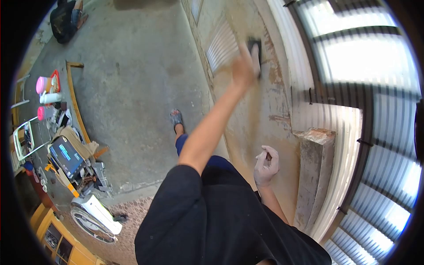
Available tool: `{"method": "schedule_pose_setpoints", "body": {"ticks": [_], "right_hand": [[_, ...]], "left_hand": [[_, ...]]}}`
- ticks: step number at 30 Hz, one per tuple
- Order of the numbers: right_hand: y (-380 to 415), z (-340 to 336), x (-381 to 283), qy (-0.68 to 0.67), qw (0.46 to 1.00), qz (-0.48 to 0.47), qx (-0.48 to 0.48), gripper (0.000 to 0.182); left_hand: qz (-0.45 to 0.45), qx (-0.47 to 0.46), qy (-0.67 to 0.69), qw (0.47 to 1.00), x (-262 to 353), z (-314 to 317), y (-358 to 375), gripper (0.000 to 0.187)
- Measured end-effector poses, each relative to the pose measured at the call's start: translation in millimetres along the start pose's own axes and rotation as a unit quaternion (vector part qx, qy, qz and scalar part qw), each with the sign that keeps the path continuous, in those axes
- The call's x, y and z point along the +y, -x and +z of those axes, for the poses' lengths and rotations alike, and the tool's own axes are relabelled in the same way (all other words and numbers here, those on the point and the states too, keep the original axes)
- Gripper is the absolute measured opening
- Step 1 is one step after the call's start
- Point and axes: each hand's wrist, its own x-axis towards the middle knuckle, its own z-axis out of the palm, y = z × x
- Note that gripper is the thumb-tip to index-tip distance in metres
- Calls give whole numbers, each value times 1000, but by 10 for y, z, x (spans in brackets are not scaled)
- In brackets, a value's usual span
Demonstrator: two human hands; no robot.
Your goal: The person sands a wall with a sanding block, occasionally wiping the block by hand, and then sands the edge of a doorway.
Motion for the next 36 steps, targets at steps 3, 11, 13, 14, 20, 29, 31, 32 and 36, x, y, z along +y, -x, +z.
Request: {"method": "schedule_pose_setpoints", "body": {"ticks": [3,11,13,14,20,29,31,32,36], "right_hand": [[-74,14,-129,0,1000,-3,-19,20],[-343,75,-185,-16,999,-11,36,21],[-343,61,-200,11,998,0,55,20],[-315,40,-209,10,998,1,57,20],[-179,58,-343,-4,997,29,71,19],[-333,177,-391,10,995,38,95,16],[-332,166,-443,-6,992,53,114,15],[-265,149,-451,-5,992,59,115,15],[-170,255,-448,-17,990,92,104,16]], "left_hand": [[-29,-72,43,996,171,-76,1170,48],[65,3,39,997,59,-68,-102,35],[80,16,25,996,39,-72,-581,42],[82,15,25,996,47,-82,-571,42],[42,-8,55,998,109,-90,661,44],[-7,37,-76,996,12,-26,-798,41],[2,41,-74,996,43,-35,-948,41],[9,44,-76,996,51,-62,-931,41],[30,-30,53,998,182,-146,362,38]]}}
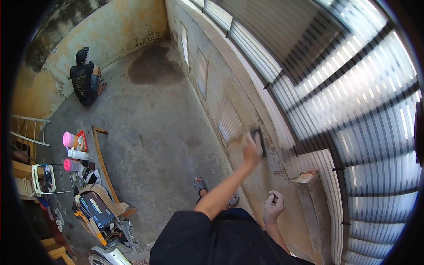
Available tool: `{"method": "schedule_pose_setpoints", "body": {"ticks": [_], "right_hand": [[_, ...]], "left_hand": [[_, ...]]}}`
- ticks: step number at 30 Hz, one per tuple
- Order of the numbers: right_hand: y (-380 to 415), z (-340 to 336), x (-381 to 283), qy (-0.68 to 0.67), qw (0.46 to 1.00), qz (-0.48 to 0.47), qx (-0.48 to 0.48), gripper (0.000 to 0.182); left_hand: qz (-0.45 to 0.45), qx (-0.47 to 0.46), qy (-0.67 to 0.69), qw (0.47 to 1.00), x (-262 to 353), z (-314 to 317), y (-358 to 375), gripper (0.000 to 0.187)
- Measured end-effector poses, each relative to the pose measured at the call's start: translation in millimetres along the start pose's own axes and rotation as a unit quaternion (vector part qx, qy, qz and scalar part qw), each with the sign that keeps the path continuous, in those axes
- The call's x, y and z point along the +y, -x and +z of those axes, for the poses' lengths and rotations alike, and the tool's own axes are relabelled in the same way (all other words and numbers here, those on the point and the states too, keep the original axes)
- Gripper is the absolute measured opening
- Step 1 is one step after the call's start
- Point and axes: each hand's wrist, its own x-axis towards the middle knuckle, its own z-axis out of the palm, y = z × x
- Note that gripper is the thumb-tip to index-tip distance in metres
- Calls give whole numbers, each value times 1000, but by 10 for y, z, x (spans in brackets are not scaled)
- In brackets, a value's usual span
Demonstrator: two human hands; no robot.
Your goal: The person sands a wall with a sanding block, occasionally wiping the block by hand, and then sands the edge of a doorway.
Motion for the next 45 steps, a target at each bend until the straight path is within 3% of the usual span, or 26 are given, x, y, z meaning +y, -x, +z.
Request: {"method": "schedule_pose_setpoints", "body": {"ticks": [1,4,6,7,8,11,14,16,19,20,21,22,23,24,25,26,29,31,32,34,35,38,40,43,45], "right_hand": [[8,36,-22,-3,1000,16,-14,16],[-31,130,-104,-20,998,41,-31,15],[-59,139,-116,-17,998,50,-26,15],[-80,176,-116,-19,998,57,-19,15],[-79,204,-126,-18,998,63,-13,15],[-23,193,-127,-29,995,90,36,16],[100,274,-112,-42,989,137,47,18],[176,371,-126,-68,980,179,44,18],[133,563,-197,-76,970,231,5,22],[86,633,-221,-77,970,230,5,22],[40,687,-249,-137,946,294,15,27],[10,708,-270,-195,915,353,22,34],[-13,732,-284,-195,916,351,19,34],[-34,756,-290,-213,908,361,28,37],[-23,777,-297,-231,898,374,37,40],[-18,782,-295,-229,897,376,38,40],[-72,747,-322,-242,892,382,20,42],[-149,773,-475,-252,886,389,30,43],[-214,793,-619,-256,886,387,12,43],[-378,845,-891,-373,841,384,75,37],[-401,866,-841,-378,842,382,57,37],[-435,983,-693,-350,901,253,-46,18],[-361,1060,-765,-342,902,257,-64,16],[-358,1015,-755,-320,904,261,-108,13],[-380,939,-737,-315,900,266,-143,13]], "left_hand": [[-68,-65,7,996,189,-70,407,41],[-110,-121,14,986,254,-93,617,42],[-44,-55,-29,997,140,-67,149,51],[-52,-10,-8,999,62,-36,-304,49],[-184,-49,-71,979,112,-101,-812,46],[-77,37,-120,989,-139,-67,-1670,41],[-73,3,-84,994,-77,-54,-1221,44],[-13,-12,-1,1000,-181,51,-433,42],[-104,-168,21,980,325,-244,504,44],[-110,-196,17,974,354,-287,562,44],[-111,-195,17,974,232,-308,553,44],[-40,-231,-21,972,55,-297,524,42],[34,-264,-59,962,-95,-258,487,41],[12,-264,-67,962,12,-410,221,42],[-64,-140,-30,988,-73,-279,-43,43],[-141,-14,7,990,-156,-127,-318,44],[-196,-25,-4,980,138,-319,-923,48],[-125,-102,127,979,265,-355,-952,52],[-140,-133,129,973,405,-472,-833,52],[-172,-186,162,954,497,-672,-381,52],[-190,-207,193,940,467,-741,-131,52],[-254,-144,193,937,217,-987,462,50],[-334,-209,243,886,61,-1185,494,51],[-270,-256,220,902,-82,-1492,347,55],[-289,-274,184,898,-233,-1649,182,63]]}}
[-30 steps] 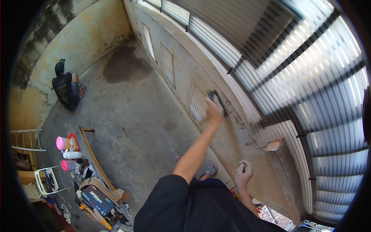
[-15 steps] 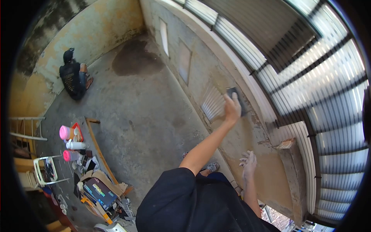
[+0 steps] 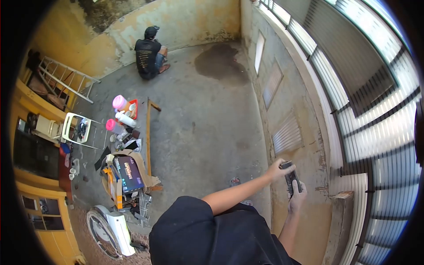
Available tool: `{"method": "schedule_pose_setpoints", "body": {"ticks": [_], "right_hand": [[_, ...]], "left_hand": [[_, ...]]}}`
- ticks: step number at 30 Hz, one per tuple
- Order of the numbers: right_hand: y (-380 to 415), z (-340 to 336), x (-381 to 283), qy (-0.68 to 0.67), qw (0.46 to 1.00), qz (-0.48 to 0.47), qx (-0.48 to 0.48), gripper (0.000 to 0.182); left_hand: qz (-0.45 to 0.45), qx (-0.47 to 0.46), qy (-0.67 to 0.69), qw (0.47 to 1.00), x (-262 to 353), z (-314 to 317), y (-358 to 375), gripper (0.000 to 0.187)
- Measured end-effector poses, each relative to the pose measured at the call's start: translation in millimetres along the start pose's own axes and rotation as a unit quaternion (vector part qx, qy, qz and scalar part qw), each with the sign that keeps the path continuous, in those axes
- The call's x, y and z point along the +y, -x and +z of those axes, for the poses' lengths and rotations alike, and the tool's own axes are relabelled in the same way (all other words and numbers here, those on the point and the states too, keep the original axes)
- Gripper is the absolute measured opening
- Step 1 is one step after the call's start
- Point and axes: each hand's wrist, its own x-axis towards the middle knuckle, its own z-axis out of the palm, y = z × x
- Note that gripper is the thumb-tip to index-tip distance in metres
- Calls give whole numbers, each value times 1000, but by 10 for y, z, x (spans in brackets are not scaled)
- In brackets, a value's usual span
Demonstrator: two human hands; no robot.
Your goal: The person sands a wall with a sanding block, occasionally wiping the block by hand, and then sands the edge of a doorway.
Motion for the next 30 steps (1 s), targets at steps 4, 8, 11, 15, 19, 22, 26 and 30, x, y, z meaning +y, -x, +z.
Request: {"method": "schedule_pose_setpoints", "body": {"ticks": [4,8,11,15,19,22,26,30], "right_hand": [[39,-182,-154,108,986,37,-125,18],[81,-182,-261,131,976,51,-166,26],[186,49,-293,66,996,0,-53,35],[66,139,163,66,997,-34,1,41],[94,674,331,-56,987,-40,146,38],[4,1051,409,-161,965,-25,207,43],[3,1353,326,-152,950,14,273,53],[66,1546,283,-120,941,7,315,56]], "left_hand": [[14,-44,-56,997,548,-418,170,61],[52,-227,-157,960,700,-482,355,38],[68,-246,-204,945,673,-541,360,39],[65,-199,-173,962,466,-621,265,24],[43,-110,-233,965,510,-657,234,25],[-15,-94,-216,972,477,-710,203,28],[-111,-171,-157,966,485,-862,48,30],[-109,-258,-162,946,768,-1054,14,30]]}}
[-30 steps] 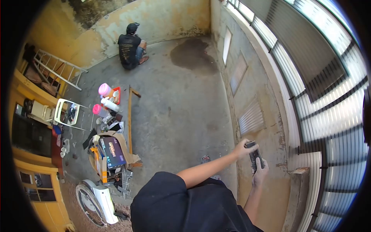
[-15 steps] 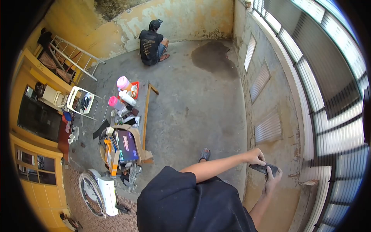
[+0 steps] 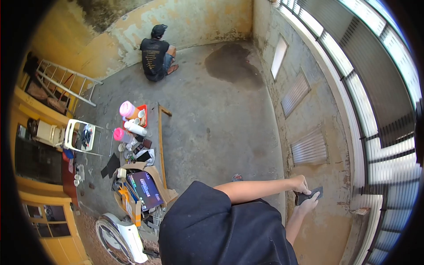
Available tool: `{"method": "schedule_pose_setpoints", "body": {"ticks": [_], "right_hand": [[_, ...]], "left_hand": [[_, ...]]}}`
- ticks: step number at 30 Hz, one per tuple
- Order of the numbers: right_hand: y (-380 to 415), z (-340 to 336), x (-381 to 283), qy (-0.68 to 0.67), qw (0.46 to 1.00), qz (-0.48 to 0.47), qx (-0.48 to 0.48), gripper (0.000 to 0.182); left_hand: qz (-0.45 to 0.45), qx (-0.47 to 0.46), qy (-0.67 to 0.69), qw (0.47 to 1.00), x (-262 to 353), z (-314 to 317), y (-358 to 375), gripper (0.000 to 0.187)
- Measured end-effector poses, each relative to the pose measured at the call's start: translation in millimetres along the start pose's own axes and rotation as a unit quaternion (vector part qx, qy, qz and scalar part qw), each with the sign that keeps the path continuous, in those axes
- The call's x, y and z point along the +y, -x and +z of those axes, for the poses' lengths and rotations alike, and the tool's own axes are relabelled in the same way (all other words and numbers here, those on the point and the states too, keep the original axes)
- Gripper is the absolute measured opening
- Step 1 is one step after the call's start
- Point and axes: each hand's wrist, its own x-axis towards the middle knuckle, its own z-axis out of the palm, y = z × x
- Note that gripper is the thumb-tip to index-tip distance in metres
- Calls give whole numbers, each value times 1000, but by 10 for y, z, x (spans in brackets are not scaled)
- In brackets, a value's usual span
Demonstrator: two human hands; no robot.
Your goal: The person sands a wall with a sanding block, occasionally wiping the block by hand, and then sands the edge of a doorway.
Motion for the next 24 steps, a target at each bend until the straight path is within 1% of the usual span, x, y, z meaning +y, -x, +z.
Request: {"method": "schedule_pose_setpoints", "body": {"ticks": [2,3,5,6,8,9,10,11,12,13,14,15,16,17,18,19,20,22,23,24], "right_hand": [[43,26,0,39,998,-21,38,57],[53,26,-6,36,998,-22,53,57],[37,-14,-38,-3,996,-57,73,53],[-3,-77,-32,-5,994,-58,93,53],[-126,-210,11,-6,995,-67,77,51],[-132,-232,-12,1,993,-87,83,48],[-113,-227,-58,18,991,-85,103,44],[-232,-325,38,60,984,-102,129,41],[-257,-331,3,80,983,-97,136,39],[-359,-391,106,62,983,-108,132,41],[-483,-442,238,77,979,-114,148,43],[-482,-422,209,99,977,-113,150,39],[-441,-363,112,100,979,-86,157,44],[-442,-301,56,107,971,-86,195,49],[-576,-361,154,113,962,-129,212,48],[-617,-369,46,102,953,-136,253,48],[-749,-497,-9,93,945,-130,284,48],[-1060,-796,-124,79,882,-148,440,50],[-1195,-985,-244,57,840,-185,507,51],[-1328,-1196,-394,39,792,-222,567,52]], "left_hand": [[16,-7,-12,1000,5,7,-12,29],[13,-22,-15,1000,7,26,-24,29],[37,-23,-15,999,23,111,-61,27],[33,-43,-19,998,23,168,-87,27],[47,-44,-14,998,39,248,-154,27],[58,-51,-16,997,36,289,-198,28],[64,-52,-27,996,-22,318,-270,29],[71,-64,-38,995,-54,398,-340,30],[82,-71,-49,993,-20,416,-352,30],[89,-73,-68,991,0,434,-374,32],[87,-85,-94,988,62,408,-401,33],[83,-83,-125,985,128,386,-444,35],[68,-101,-155,980,280,362,-436,36],[58,-114,-188,974,445,332,-478,38],[122,-76,-217,966,395,341,-657,38],[188,-34,-237,953,339,348,-832,39],[221,9,-240,945,532,351,-863,37],[305,94,-247,915,1036,395,-934,30],[353,135,-251,891,1247,428,-1008,26],[416,151,-263,857,1474,455,-1072,22]]}}
